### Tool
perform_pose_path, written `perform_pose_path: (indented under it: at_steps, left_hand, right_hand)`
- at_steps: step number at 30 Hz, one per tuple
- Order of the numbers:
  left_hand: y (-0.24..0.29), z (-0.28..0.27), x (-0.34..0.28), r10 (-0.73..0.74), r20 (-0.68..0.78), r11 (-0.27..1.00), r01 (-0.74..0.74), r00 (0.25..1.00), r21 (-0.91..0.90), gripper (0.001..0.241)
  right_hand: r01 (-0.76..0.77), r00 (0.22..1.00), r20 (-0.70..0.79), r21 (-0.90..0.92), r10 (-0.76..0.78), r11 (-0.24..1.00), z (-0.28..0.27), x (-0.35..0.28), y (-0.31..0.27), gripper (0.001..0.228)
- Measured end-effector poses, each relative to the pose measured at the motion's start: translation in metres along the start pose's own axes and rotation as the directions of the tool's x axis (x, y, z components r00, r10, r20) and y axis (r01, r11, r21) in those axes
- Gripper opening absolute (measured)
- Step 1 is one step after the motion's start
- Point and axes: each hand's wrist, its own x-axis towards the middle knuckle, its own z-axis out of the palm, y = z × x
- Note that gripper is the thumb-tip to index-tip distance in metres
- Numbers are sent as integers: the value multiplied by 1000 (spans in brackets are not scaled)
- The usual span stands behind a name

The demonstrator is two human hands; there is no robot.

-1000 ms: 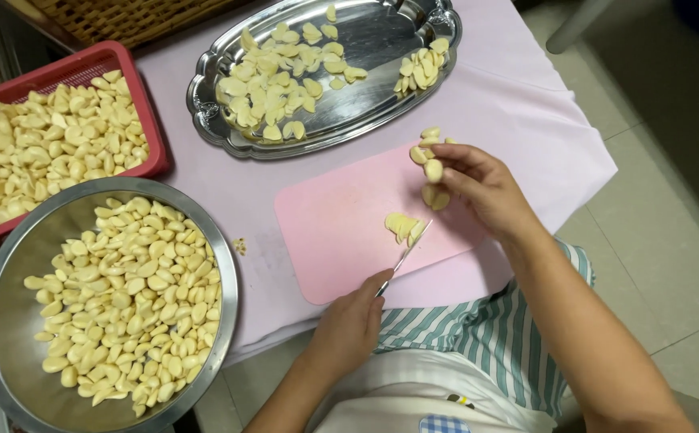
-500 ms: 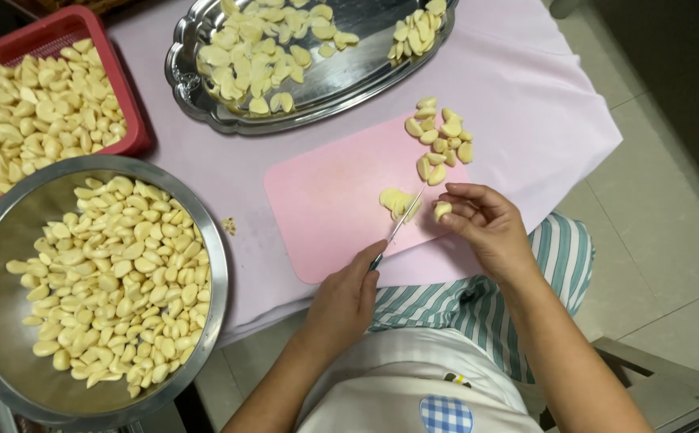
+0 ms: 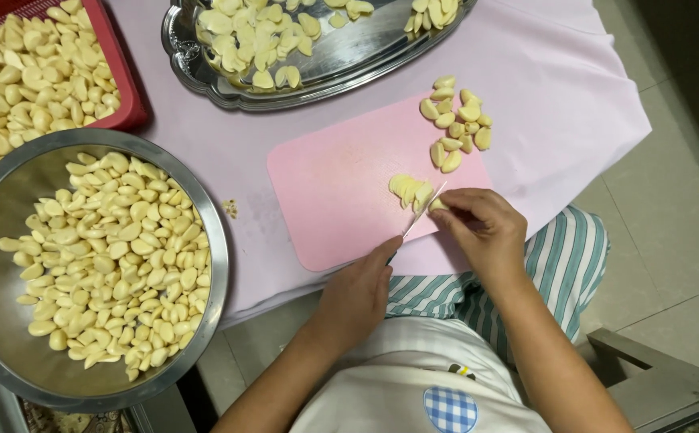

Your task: Slicing peeled garlic cloves into thin slices using a small knife on a pink cutting board.

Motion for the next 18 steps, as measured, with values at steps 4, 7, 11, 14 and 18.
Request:
perform_pose_path:
  at_steps: [4,7,11,14,18]
  left_hand:
    - [-6,5,-1,-12,1,1000,12,1000,18,47]
    - [1,1,-1,-49,15,999,48,999,18,48]
    - [2,4,-3,-24,5,999,23,1000,49,48]
    - [-2,8,-4,-23,9,997,22,1000,71,49]
    - [-3,9,-5,-13,-5,997,13,1000,73,48]
  right_hand:
    - [15,1000,-17,-34,-15,999,4,-5,8,23]
    - [37,999,-35,-21,-38,999,4,-8,9,19]
    - [98,994,-36,-45,-100,994,4,-8,11,18]
    - [122,992,-36,-34,-124,992,4,-8,9,17]
    - [161,986,-33,-34,-163,986,3,-6,10,15]
